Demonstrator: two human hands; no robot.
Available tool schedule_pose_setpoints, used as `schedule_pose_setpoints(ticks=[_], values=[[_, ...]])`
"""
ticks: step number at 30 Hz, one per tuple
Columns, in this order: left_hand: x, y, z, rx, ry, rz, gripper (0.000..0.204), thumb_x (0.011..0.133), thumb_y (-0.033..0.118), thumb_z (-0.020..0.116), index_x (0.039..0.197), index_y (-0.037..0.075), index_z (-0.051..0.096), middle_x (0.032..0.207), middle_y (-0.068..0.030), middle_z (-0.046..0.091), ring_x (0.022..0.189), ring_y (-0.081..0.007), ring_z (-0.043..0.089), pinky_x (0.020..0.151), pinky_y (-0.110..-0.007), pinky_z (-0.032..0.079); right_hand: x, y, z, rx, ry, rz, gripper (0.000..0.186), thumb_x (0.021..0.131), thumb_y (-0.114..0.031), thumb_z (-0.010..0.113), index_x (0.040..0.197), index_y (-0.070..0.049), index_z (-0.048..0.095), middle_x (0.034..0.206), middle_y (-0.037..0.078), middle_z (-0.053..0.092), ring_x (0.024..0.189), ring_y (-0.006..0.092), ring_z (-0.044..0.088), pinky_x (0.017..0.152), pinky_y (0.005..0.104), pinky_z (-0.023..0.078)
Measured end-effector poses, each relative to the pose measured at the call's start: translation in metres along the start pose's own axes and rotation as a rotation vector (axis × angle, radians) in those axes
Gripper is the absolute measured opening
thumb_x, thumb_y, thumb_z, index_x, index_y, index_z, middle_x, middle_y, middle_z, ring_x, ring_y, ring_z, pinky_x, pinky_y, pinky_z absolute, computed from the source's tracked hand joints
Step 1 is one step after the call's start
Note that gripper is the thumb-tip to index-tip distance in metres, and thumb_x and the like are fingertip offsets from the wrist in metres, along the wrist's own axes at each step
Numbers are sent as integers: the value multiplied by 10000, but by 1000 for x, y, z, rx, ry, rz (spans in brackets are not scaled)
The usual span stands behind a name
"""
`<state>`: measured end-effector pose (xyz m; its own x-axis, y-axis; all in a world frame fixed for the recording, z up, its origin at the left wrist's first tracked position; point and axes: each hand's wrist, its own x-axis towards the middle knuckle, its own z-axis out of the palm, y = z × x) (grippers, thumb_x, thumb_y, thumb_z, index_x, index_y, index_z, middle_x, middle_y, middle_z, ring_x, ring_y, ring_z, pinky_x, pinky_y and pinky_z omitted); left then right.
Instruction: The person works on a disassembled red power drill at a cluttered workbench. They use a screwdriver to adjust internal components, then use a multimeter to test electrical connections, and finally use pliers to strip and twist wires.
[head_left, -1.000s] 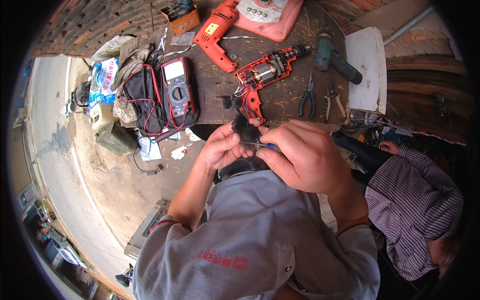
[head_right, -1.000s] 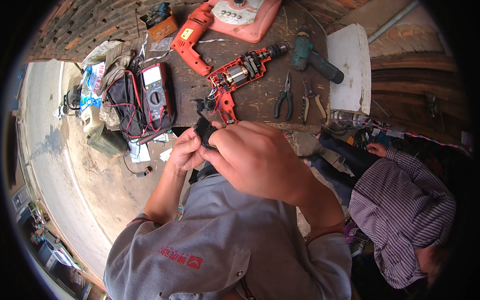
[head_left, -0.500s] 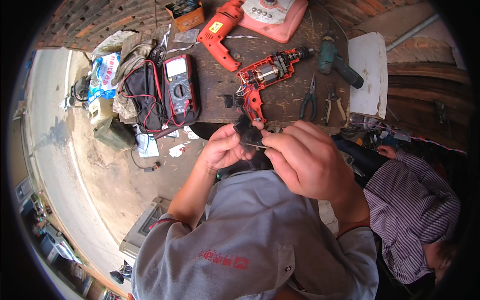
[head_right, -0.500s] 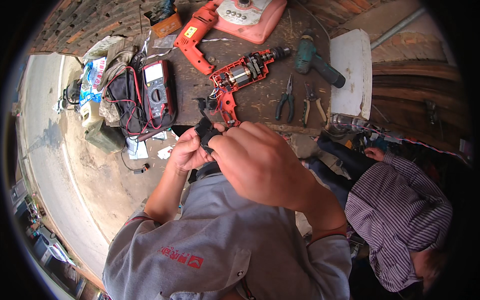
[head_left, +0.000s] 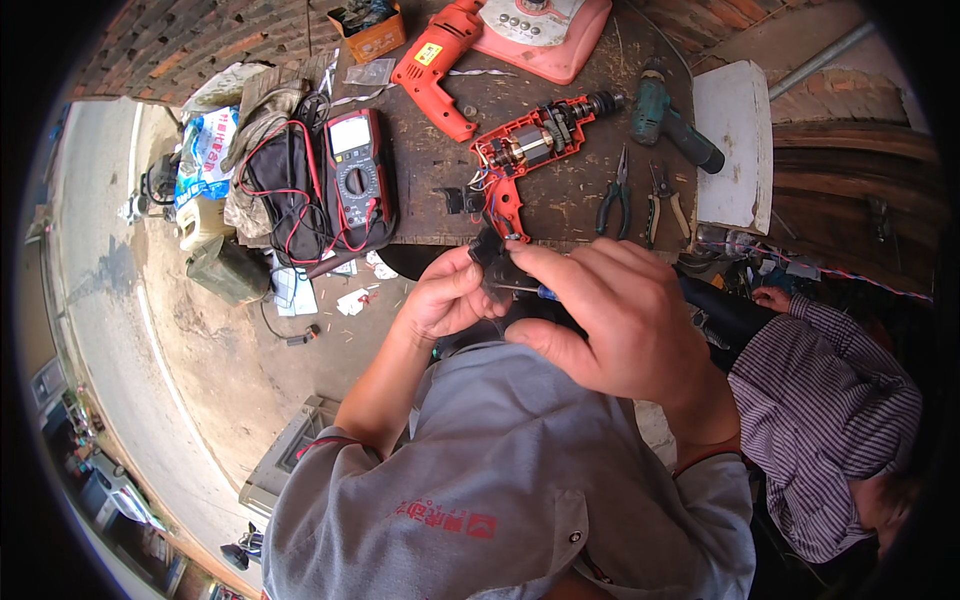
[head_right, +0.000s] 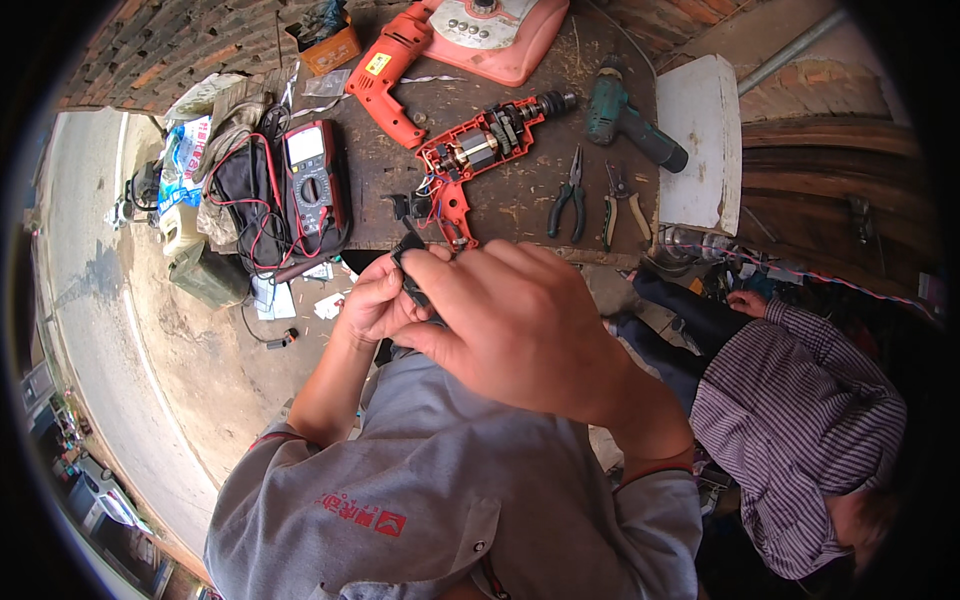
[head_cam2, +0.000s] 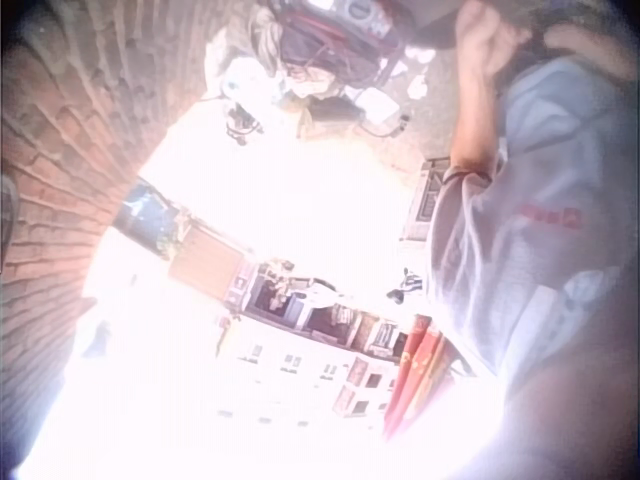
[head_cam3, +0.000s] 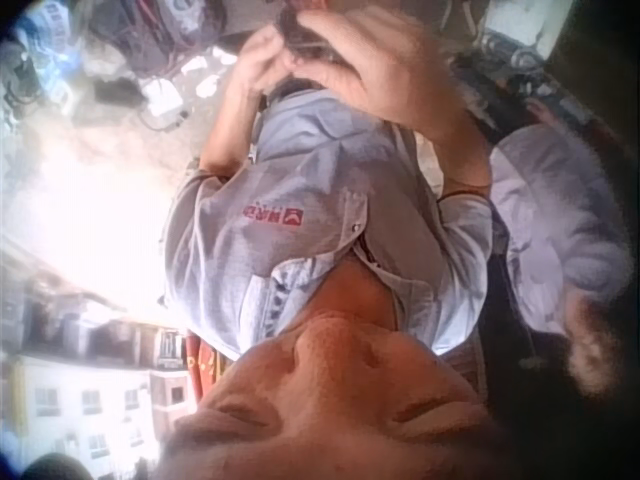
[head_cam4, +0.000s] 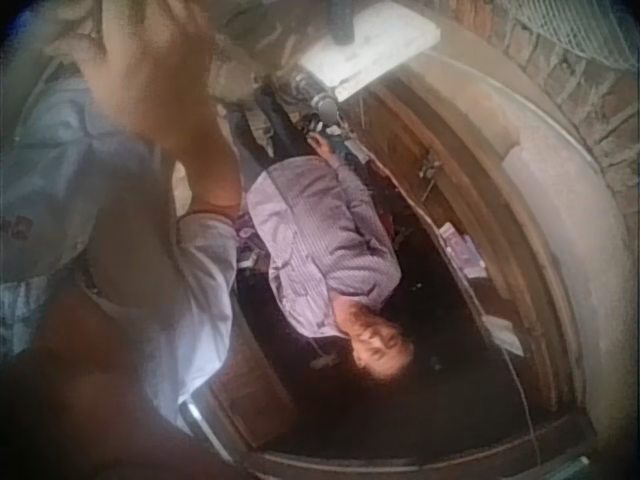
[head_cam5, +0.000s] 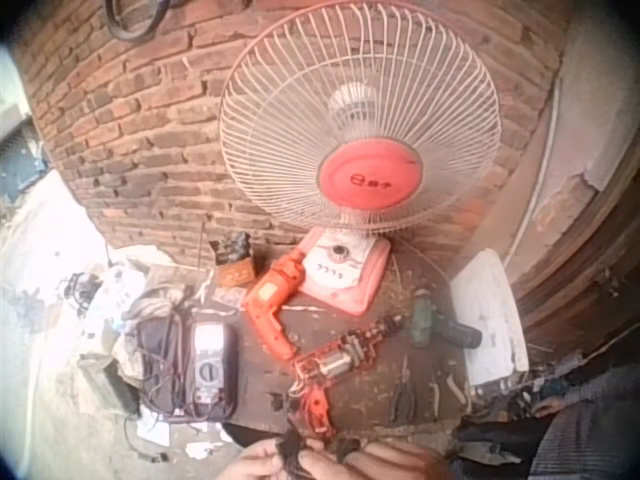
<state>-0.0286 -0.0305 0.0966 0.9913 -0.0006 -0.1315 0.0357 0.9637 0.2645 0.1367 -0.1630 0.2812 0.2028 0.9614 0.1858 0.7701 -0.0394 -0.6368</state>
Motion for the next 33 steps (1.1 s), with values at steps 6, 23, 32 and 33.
schedule_pose_setpoints(ticks=[6, 23, 32, 33], values=[[3, 4, 8, -8, 41, -39, 541, 1024, 263, 643, 1418, -71, 480, 1319, -269, 620, 788, -160, 651, 792, -320, 587, -7, 24, 7, 219, 78, 107, 360, 856, 5, 690, 1205, -11, 601, 860, 131, 633, 757, 307, 649, 721, 401, 521], [11, 7, 38, 37, 287, -108, 370, 1024, 191, 639, 1275, -58, 530, 1124, -251, 699, 811, -246, 772, 740, -332, 673, -67, 85, 27, 784, 164, 671, 253, 985, -71, 642, 1223, 8, 604, 893, -2, 619, 771, 40, 539, 699, 216, 447], [13, 4, 33, 70, 267, -128, 382, 1009, 215, 667, 1251, -51, 538, 1125, -241, 703, 798, -251, 775, 701, -279, 668, -76, 89, 30, 807, 199, 686, 268, 1000, -94, 640, 1240, 16, 594, 968, 16, 617, 795, 50, 552, 695, 222, 459], [14, 4, 33, 69, 267, -131, 377, 1010, 216, 667, 1245, -50, 541, 1120, -234, 704, 796, -251, 775, 702, -279, 668, -74, 88, 34, 859, 270, 599, 260, 1002, -98, 639, 1232, 17, 599, 967, 16, 618, 790, 49, 551, 689, 218, 455]])
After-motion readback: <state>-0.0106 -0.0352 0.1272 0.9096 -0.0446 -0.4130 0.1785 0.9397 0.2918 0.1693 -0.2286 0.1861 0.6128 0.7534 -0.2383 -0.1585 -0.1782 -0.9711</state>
